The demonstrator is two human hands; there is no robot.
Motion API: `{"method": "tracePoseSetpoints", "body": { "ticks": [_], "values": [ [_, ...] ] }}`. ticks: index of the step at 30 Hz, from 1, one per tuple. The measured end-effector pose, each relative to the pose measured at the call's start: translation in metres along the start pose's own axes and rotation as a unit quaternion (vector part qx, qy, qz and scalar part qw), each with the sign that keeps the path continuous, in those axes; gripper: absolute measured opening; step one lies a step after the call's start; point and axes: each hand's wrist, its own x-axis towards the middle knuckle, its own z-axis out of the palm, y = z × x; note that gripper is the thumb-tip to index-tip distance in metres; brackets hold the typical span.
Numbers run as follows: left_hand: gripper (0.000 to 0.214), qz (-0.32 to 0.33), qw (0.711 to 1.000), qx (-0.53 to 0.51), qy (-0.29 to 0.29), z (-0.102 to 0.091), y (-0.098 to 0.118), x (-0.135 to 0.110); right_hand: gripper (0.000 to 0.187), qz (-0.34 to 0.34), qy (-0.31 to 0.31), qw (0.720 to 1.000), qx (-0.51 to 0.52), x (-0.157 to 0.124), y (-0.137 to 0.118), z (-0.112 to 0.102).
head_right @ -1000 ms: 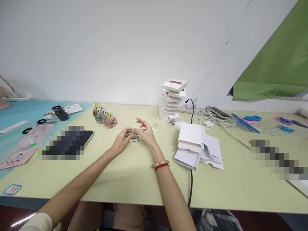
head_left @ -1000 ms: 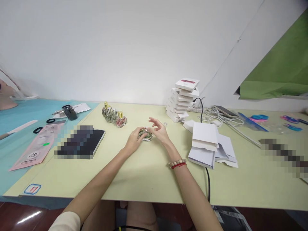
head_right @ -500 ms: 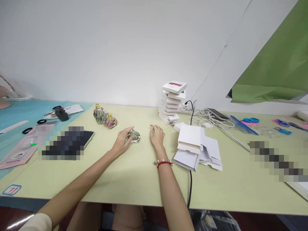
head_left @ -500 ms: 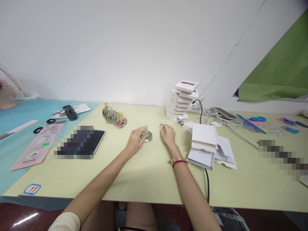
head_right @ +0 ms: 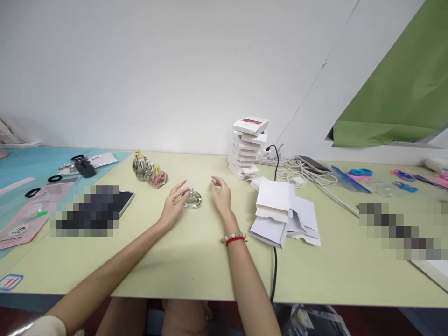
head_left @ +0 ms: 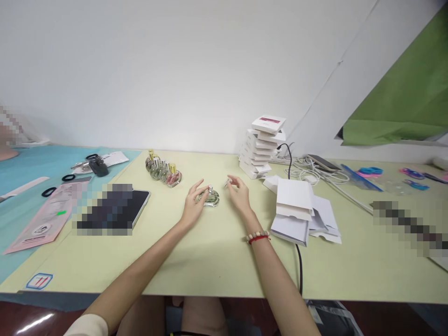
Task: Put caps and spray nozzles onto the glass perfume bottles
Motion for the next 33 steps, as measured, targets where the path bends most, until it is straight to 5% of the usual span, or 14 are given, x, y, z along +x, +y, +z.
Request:
{"method": "tracePoseSetpoints", "body": {
  "ticks": [12,16,26,33],
  "values": [
    [0.028,0.005,1.0,0.006,0.027,-0.002,0.0,0.001,0.039,0.07,-0.057,0.958,0.273,-0.001,-0.048,0.004],
    [0.034,0.02,0.999,0.028,0.021,-0.004,0.003,0.0,0.038,0.071,-0.099,0.948,0.295,-0.003,-0.057,0.004],
    [0.026,0.122,0.989,0.085,0.003,0.0,0.008,-0.004,0.042,0.148,-0.076,0.945,0.282,-0.003,-0.05,0.005],
    [0.027,0.124,0.986,0.108,0.007,0.004,0.002,-0.005,0.042,0.169,-0.071,0.939,0.292,-0.003,-0.047,0.005]
  ]
}}
